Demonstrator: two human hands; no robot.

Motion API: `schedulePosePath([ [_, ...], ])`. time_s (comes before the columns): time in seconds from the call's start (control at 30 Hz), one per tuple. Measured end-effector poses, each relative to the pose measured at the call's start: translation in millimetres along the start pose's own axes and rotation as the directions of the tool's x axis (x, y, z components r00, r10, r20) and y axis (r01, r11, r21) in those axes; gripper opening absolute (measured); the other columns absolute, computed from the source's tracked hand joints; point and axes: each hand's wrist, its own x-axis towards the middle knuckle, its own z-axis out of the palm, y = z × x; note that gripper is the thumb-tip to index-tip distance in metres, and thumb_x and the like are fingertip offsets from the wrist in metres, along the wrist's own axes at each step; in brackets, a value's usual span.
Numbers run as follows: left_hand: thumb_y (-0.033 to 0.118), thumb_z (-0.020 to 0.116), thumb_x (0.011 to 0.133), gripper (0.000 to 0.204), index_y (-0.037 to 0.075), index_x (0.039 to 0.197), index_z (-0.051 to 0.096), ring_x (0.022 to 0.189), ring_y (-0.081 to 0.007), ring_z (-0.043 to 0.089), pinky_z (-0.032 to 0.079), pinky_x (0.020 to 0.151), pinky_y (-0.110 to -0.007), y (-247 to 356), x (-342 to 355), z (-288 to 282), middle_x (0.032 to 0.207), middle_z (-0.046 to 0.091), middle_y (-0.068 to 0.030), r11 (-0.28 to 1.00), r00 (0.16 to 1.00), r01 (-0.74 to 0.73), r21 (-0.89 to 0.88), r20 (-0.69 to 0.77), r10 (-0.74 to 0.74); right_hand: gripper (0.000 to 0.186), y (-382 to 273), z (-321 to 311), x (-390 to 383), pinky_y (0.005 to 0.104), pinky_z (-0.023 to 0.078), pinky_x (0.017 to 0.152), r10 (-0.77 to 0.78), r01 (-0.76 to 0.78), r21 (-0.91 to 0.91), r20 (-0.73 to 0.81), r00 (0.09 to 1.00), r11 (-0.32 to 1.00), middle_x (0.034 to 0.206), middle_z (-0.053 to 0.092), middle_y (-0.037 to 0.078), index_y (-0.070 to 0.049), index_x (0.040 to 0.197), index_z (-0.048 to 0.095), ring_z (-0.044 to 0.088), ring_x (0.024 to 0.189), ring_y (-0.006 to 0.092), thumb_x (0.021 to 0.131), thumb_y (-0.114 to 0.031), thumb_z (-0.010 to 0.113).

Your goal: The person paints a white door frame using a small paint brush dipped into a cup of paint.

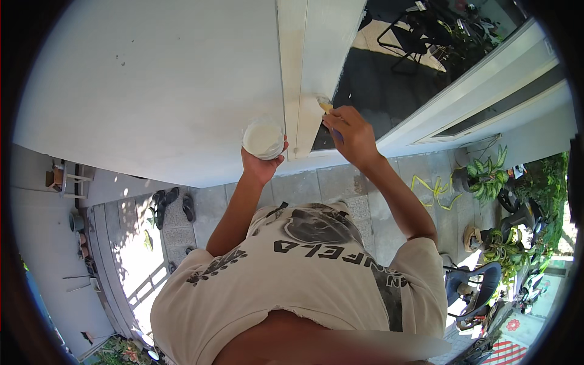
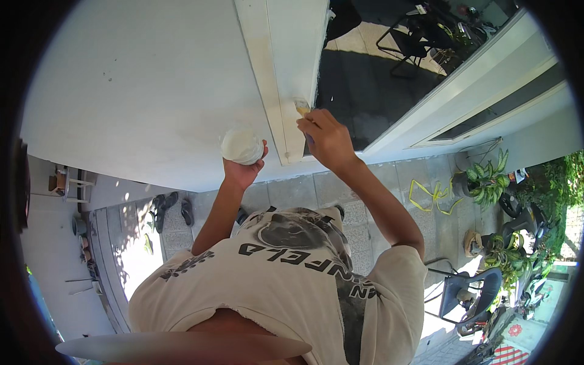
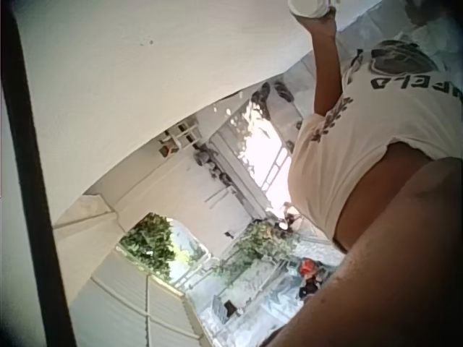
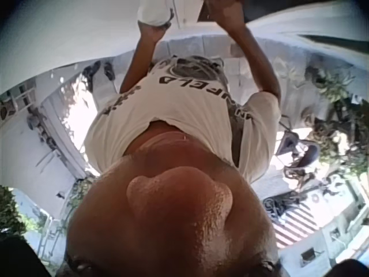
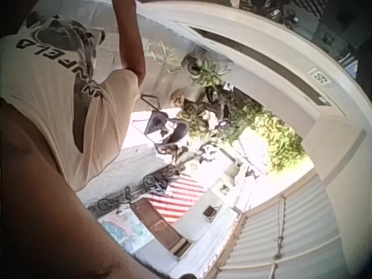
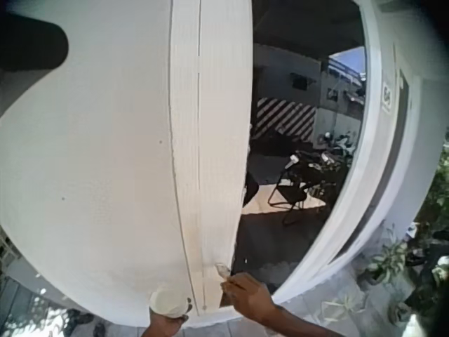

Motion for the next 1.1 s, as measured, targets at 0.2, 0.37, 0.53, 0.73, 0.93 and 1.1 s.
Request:
schedulePosePath([
  [0.2,0.059,0.047,0.095,0.060,0.009,0.126,0.059,0.102,-0.0329,0.067,0.058,0.063,-0.035,0.6,6.1,-10.6,0.117,0.066,-0.0194,0.998,0.996,-0.011,-0.058,0.093,0.017,0.029,-43.5,-113.8,106.5,0.0338,0.055,0.069,-0.280,0.224,-0.219,-0.269,0.922,0.950,0.095,0.068,0.013,-0.002,0.101,0.073,0.067,0.082,0.0269,0.075,0.007,0.080],
  [0.37,0.059,0.048,0.094,0.060,0.009,0.126,0.060,0.103,-0.0333,0.067,0.059,0.064,-0.037,1.0,21.7,-2.1,0.117,0.066,-0.0194,0.996,0.988,0.034,-0.085,0.154,-0.020,0.042,-22.7,-107.1,114.9,0.0341,0.057,0.066,-0.474,0.343,-0.406,-0.284,0.834,0.847,0.103,0.065,0.013,-0.001,0.101,0.071,0.065,0.086,0.0277,0.059,0.006,0.075],
  [0.53,0.060,0.047,0.094,0.060,0.009,0.125,0.060,0.103,-0.0334,0.068,0.059,0.064,-0.037,5.4,17.1,1.4,0.116,0.067,-0.0186,0.997,0.989,-0.020,-0.079,0.144,0.031,0.049,3.3,-33.6,40.1,0.0346,0.058,0.068,-0.334,0.300,-0.254,-0.100,0.937,0.919,0.108,0.063,0.016,0.002,0.106,0.068,0.064,0.089,0.0295,0.057,0.003,0.072],
  [0.73,0.063,0.037,0.094,0.062,0.016,0.125,0.063,0.095,-0.0296,0.068,0.052,0.064,-0.034,-1.3,19.8,-8.5,0.110,0.070,-0.0131,1.000,0.997,-0.012,0.000,0.072,0.012,0.019,-17.2,-43.3,39.2,0.0344,0.057,0.065,-0.118,0.119,-0.021,0.066,0.991,0.993,0.092,0.064,0.006,-0.003,0.094,0.069,0.066,0.087,0.0226,0.077,0.001,0.075],
  [0.93,0.062,0.045,0.091,0.058,0.015,0.119,0.064,0.095,-0.0305,0.068,0.054,0.060,-0.034,1.1,11.4,6.9,0.104,0.069,-0.0129,1.000,0.996,-0.013,-0.022,0.085,0.015,0.015,-48.9,-187.3,185.4,0.0345,0.053,0.064,-0.228,0.226,0.025,0.133,0.965,0.974,0.087,0.065,0.010,0.001,0.096,0.070,0.065,0.073,0.0261,0.083,-0.003,0.077],
  [1.1,0.064,0.043,0.092,0.057,0.018,0.118,0.065,0.096,-0.0292,0.068,0.049,0.063,-0.032,-1.6,12.8,18.4,0.105,0.070,-0.0102,1.000,0.993,-0.022,0.010,0.120,0.021,0.013,-76.6,-333.6,301.2,0.0287,0.051,0.069,-0.560,0.433,-0.469,-0.172,0.811,0.770,0.092,0.069,0.009,-0.003,0.103,0.073,0.065,0.077,0.0182,0.091,-0.009,0.073],
])
